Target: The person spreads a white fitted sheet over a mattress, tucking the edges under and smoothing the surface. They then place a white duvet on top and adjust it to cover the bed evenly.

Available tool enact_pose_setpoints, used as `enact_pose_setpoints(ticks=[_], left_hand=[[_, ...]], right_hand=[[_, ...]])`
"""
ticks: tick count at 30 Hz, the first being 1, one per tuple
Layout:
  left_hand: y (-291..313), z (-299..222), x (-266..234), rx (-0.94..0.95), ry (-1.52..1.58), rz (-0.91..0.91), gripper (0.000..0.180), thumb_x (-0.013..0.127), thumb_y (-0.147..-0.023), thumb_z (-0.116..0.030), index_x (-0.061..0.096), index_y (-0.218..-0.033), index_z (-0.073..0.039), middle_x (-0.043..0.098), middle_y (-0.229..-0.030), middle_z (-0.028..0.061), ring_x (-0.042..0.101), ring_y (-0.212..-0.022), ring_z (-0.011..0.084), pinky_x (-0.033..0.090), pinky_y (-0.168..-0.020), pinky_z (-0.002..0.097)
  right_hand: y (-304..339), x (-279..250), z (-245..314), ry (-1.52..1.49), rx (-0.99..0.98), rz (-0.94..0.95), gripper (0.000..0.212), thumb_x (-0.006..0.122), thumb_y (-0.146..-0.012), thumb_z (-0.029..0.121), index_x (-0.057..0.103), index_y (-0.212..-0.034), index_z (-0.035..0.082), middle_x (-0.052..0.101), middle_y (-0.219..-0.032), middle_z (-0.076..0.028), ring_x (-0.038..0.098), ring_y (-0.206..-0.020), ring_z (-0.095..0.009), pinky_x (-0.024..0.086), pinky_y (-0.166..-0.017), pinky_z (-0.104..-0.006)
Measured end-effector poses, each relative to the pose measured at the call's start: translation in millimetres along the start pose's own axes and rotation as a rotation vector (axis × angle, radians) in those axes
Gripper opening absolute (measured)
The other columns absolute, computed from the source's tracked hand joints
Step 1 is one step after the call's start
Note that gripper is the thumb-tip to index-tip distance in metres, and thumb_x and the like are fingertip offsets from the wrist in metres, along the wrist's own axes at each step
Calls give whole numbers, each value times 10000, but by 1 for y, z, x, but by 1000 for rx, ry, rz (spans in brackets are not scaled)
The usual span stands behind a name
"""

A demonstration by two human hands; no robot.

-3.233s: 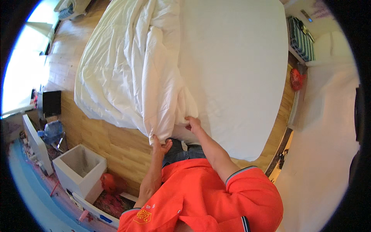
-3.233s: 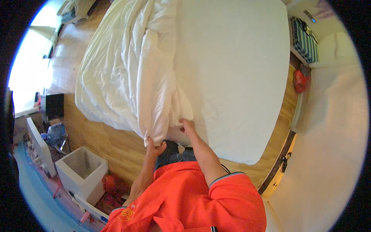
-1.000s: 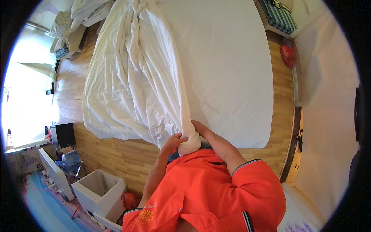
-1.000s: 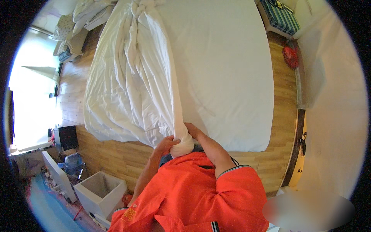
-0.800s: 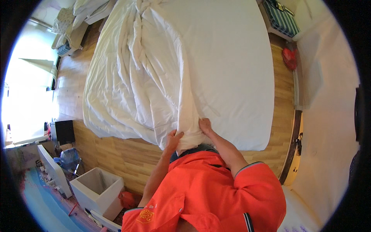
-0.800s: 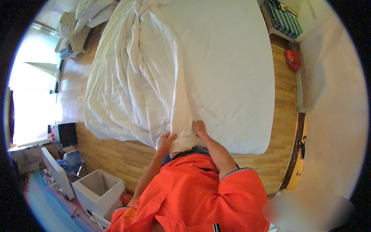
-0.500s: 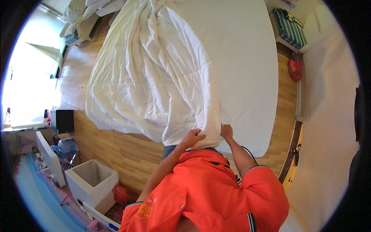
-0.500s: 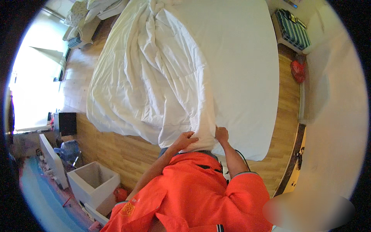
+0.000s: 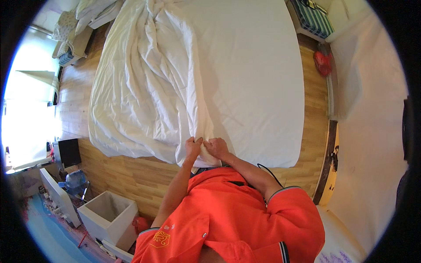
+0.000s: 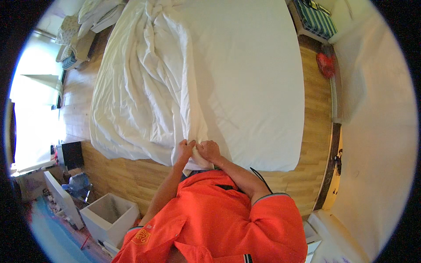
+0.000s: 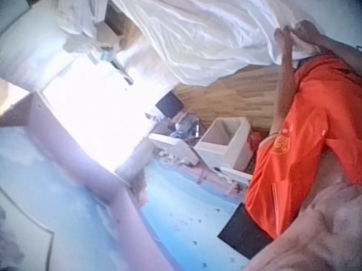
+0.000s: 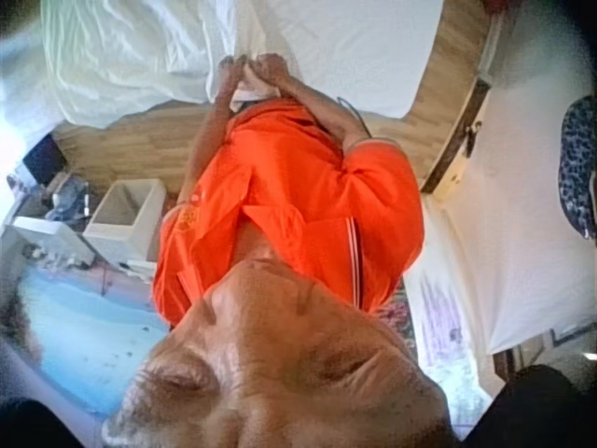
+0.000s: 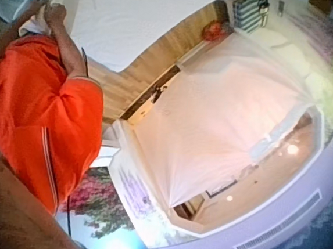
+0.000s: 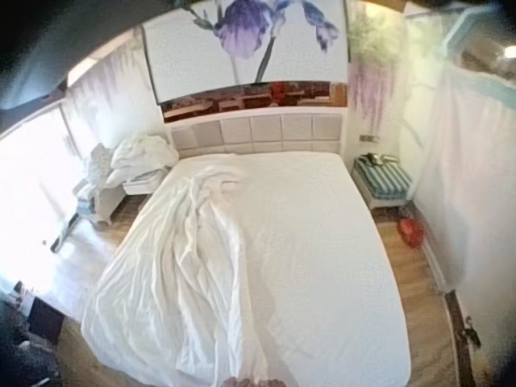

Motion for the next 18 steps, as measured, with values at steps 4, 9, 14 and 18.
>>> enact_pose_setpoints(ticks=[4, 9, 14, 18], left_hand=[[4, 20, -2, -169, 325, 148, 272, 649, -834, -250, 651, -870, 19, 610, -679, 35, 524, -562, 133, 419, -510, 310], [23, 10, 1, -357, 607, 350, 277, 619, -890, -240, 611, -968, 25, 636, -796, 70, 603, -697, 164, 489, -630, 313], [48, -9, -15, -392, 796, 399, 296, 595, -910, -232, 578, -1075, 13, 653, -962, 111, 632, -824, 185, 512, -759, 343], [58, -28, -31, -363, 838, 355, 287, 611, -900, -234, 597, -1043, 14, 658, -943, 98, 631, -828, 174, 506, -759, 328]], right_hand=[[3, 29, -54, -951, 722, 179, 526, 560, -849, 520, 655, -771, 8, 661, -756, -121, 634, -650, -258, 510, -622, -366], [-12, 65, -88, -1201, 980, 258, 753, 494, -853, 624, 494, -1228, -29, 590, -1092, -165, 620, -892, -241, 520, -738, -373], [-27, 53, -73, -817, 1031, 275, 785, 513, -837, 638, 515, -1211, -52, 589, -1134, -182, 603, -989, -279, 512, -767, -439], [-32, 103, -89, -1100, 977, 345, 753, 555, -828, 609, 563, -1139, -77, 614, -1084, -193, 623, -929, -267, 521, -729, -425]])
Point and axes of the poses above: each hand's wrist, its own y-axis away from the middle knuckle, its own x-axis out of the palm, z = x × y, the point moved 6 cm from there along -y, towards the middle knuckle
